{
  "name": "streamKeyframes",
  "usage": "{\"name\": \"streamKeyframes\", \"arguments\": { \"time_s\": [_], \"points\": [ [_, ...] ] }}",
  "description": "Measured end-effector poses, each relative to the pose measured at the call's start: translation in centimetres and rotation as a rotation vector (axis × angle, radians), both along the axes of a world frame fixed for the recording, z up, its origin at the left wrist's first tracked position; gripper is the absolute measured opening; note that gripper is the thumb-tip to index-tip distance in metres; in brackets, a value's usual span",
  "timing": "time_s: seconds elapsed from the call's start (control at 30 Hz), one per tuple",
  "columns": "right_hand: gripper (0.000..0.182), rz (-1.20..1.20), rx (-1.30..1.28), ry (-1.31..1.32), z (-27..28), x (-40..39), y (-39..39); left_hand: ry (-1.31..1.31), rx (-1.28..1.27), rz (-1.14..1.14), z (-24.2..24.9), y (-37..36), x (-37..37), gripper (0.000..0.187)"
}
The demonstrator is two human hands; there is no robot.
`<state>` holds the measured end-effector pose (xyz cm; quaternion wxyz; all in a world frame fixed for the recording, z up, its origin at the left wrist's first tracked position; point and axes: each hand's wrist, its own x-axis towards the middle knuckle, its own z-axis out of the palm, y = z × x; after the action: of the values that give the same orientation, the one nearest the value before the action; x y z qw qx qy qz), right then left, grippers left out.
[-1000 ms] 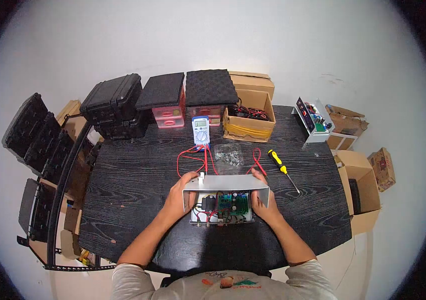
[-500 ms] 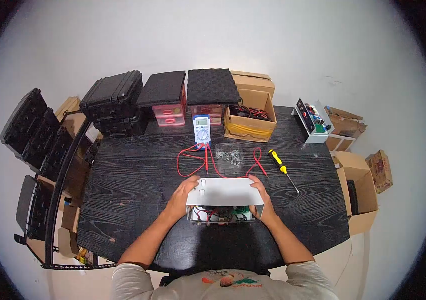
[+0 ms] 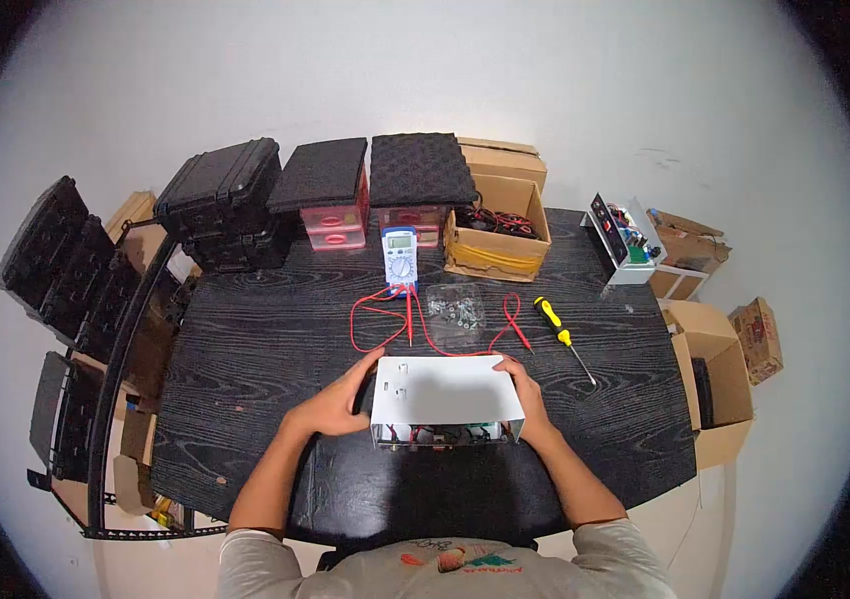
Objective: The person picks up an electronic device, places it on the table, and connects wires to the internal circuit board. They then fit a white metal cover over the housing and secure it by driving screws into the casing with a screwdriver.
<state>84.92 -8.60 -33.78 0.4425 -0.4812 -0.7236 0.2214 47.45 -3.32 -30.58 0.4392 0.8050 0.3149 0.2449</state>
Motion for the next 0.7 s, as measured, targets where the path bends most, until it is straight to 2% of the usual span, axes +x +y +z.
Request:
{"name": "streamKeyframes", "arguments": {
  "time_s": [0.07, 0.17, 0.27, 0.37, 0.47, 0.57, 0.7],
  "points": [
    [0.060, 0.010, -0.006, 0.016, 0.5, 0.0, -0.1, -0.099, -0.081, -0.122, -0.1, 0.2, -0.8, 0.132],
    [0.064, 0.037, -0.083, 0.024, 0.3, 0.6, 0.1, 0.032, -0.015, -0.116, 1.3, -0.7, 0.0, 0.144],
    [0.079, 0.168, -0.282, 0.006, 1.9, 1.5, 0.1, 0.078, 0.020, -0.071, 1.6, -0.6, 0.3, 0.143],
    [0.105, 0.364, -0.367, 0.142, 2.3, 2.5, 0.0, 0.126, 0.035, -0.069, 2.0, -0.6, 0.3, 0.141],
    [0.129, 0.567, -0.589, 0.365, 2.0, 4.2, 0.2, 0.136, 0.041, -0.059, 2.3, -1.0, 0.5, 0.141],
    [0.143, 0.677, -0.579, 0.380, 2.4, 4.5, 0.0, 0.151, 0.036, -0.059, 2.7, -1.0, 0.6, 0.142],
    [0.151, 0.526, -0.471, 0.068, 3.0, 4.0, -0.3, 0.162, 0.050, -0.077, 2.4, -0.8, 0.4, 0.147]
  ]
}}
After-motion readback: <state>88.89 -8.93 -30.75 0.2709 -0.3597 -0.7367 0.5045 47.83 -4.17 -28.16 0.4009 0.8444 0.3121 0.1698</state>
